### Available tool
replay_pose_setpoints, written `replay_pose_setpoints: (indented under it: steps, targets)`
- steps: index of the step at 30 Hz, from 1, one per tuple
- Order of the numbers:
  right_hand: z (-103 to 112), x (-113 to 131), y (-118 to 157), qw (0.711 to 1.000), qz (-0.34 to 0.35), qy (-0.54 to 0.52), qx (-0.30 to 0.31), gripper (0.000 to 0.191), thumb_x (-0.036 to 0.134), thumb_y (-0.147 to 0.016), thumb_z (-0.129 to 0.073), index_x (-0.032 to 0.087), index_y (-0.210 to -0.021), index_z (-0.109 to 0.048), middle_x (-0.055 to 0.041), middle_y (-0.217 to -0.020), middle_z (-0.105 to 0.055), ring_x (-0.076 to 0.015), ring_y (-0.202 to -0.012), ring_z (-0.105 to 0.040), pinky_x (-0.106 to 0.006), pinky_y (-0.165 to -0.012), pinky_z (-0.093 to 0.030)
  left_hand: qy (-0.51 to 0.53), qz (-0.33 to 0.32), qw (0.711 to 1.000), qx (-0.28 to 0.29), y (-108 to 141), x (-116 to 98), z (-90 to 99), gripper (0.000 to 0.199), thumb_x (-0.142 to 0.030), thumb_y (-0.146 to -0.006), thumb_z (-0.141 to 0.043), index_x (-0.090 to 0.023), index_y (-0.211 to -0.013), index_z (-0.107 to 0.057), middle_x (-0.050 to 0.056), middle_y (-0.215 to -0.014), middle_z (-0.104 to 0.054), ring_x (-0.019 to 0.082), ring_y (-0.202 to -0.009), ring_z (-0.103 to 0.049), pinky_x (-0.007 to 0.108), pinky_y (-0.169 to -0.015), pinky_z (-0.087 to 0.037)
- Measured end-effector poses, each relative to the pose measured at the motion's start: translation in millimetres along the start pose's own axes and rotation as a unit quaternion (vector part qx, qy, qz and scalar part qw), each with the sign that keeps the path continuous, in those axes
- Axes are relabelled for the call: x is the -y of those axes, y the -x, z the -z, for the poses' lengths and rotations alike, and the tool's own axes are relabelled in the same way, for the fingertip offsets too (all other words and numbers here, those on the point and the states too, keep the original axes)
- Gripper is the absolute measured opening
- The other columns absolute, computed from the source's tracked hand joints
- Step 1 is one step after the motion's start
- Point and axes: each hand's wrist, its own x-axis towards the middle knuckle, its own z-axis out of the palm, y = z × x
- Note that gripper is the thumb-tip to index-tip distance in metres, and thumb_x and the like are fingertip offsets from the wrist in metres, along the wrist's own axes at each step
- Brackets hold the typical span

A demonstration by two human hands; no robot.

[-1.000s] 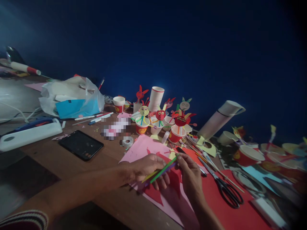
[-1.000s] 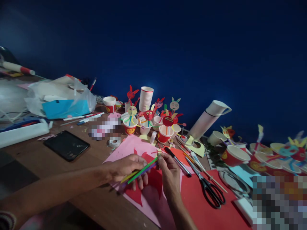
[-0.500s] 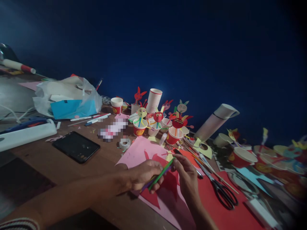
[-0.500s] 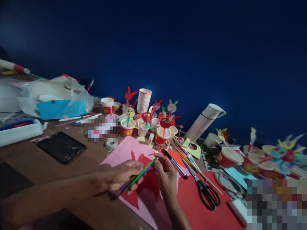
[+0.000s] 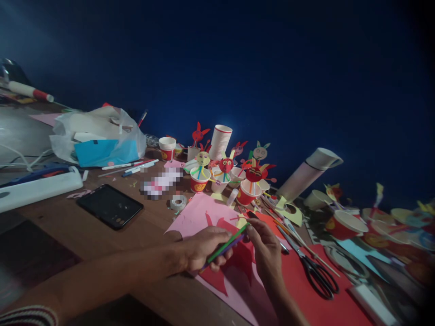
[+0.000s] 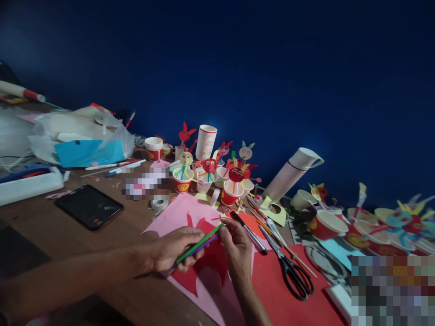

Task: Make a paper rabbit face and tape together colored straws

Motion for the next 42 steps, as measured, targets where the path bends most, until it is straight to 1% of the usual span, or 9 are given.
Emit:
replay_pose_setpoints:
  steps: [7, 14, 18, 22, 26, 31, 36, 39, 42]
  targets:
    - [1, -5, -1, 1.000, 0.002, 0.001, 0.008, 0.020, 0.035, -0.079, -0.062, 0.019, -0.091, -0.061, -0.0016, -0.077, -0.059, -0.0142, -0.064, -0.053, -0.024, -0.059, -0.044, -0.030, -0.063, 0.997, -0.014, -2, 4, 3.1, 0.037, -0.048, -0.067, -0.063, -0.018, -0.076, -0.042, -0.005, -0.059, -0.051, 0.002, -0.039, -0.036, 0.017, -0.038, -0.014]
    - [0, -6, -4, 0.998, -0.026, -0.020, 0.050, 0.032, 0.043, -0.080, -0.060, 0.017, -0.099, -0.062, -0.0013, -0.072, -0.058, -0.0149, -0.062, -0.052, -0.025, -0.060, -0.043, -0.074, -0.101, 0.990, -0.060, -5, 5, 5.0, 0.039, -0.051, -0.069, -0.061, -0.018, -0.080, -0.044, -0.006, -0.058, -0.052, 0.002, -0.039, -0.037, 0.017, -0.037, -0.018]
    - [0, -4, -4, 0.997, -0.037, -0.014, 0.067, 0.028, 0.042, -0.078, -0.062, 0.016, -0.090, -0.065, 0.0002, -0.066, -0.057, -0.0130, -0.058, -0.048, -0.023, -0.056, -0.041, -0.154, -0.136, 0.975, -0.084, -7, 7, 7.6, 0.038, -0.053, -0.074, -0.054, -0.017, -0.083, -0.044, -0.005, -0.057, -0.053, 0.003, -0.036, -0.038, 0.016, -0.035, -0.024]
    - [0, -1, -4, 0.997, -0.039, -0.003, 0.061, 0.024, 0.040, -0.077, -0.065, 0.017, -0.082, -0.067, 0.0005, -0.064, -0.057, -0.0127, -0.059, -0.048, -0.022, -0.057, -0.040, -0.205, -0.160, 0.964, -0.057, -9, 7, 13.1, 0.038, -0.052, -0.075, -0.054, -0.016, -0.084, -0.045, -0.003, -0.056, -0.057, 0.007, -0.034, -0.045, 0.018, -0.034, -0.031]
    - [-1, 3, -3, 0.998, -0.043, -0.002, 0.055, 0.022, 0.039, -0.076, -0.066, 0.017, -0.080, -0.068, 0.0003, -0.063, -0.058, -0.0131, -0.059, -0.050, -0.022, -0.057, -0.041, -0.209, -0.150, 0.966, -0.036, -9, 5, 17.7, 0.041, -0.052, -0.071, -0.058, -0.015, -0.083, -0.047, 0.003, -0.060, -0.062, 0.012, -0.041, -0.055, 0.021, -0.038, -0.040]
    - [-1, 2, -3, 0.997, -0.050, -0.007, 0.055, 0.023, 0.039, -0.074, -0.067, 0.018, -0.082, -0.070, -0.0009, -0.066, -0.061, -0.0145, -0.062, -0.053, -0.022, -0.058, -0.043, -0.233, -0.119, 0.965, -0.013, -8, 4, 21.2, 0.044, -0.054, -0.072, -0.057, -0.012, -0.082, -0.054, 0.009, -0.075, -0.066, 0.012, -0.047, -0.058, 0.020, -0.039, -0.040]
    - [0, 3, -3, 0.996, -0.056, -0.019, 0.073, 0.023, 0.039, -0.075, -0.067, 0.017, -0.081, -0.069, -0.0007, -0.067, -0.061, -0.0132, -0.062, -0.052, -0.021, -0.058, -0.043, -0.247, -0.088, 0.965, 0.010, -4, 0, 20.7, 0.046, -0.055, -0.073, -0.054, -0.010, -0.079, -0.058, 0.009, -0.073, -0.066, 0.012, -0.048, -0.058, 0.021, -0.042, -0.040]
    - [-2, 7, -1, 0.994, -0.059, -0.025, 0.084, 0.022, 0.038, -0.075, -0.068, 0.016, -0.076, -0.067, 0.0003, -0.063, -0.059, -0.0119, -0.059, -0.051, -0.019, -0.056, -0.042, -0.211, -0.076, 0.973, 0.054, 0, -4, 16.1, 0.041, -0.051, -0.075, -0.055, -0.011, -0.078, -0.057, 0.008, -0.071, -0.065, 0.011, -0.047, -0.057, 0.024, -0.048, -0.043]
    - [-5, 10, 2, 0.991, -0.066, -0.035, 0.108, 0.023, 0.039, -0.076, -0.067, 0.017, -0.077, -0.066, 0.0010, -0.061, -0.058, -0.0121, -0.057, -0.052, -0.020, -0.055, -0.043, -0.133, -0.071, 0.983, 0.109, 0, -3, 10.8, 0.039, -0.049, -0.077, -0.054, -0.011, -0.080, -0.056, 0.008, -0.071, -0.064, 0.012, -0.048, -0.058, 0.026, -0.052, -0.045]
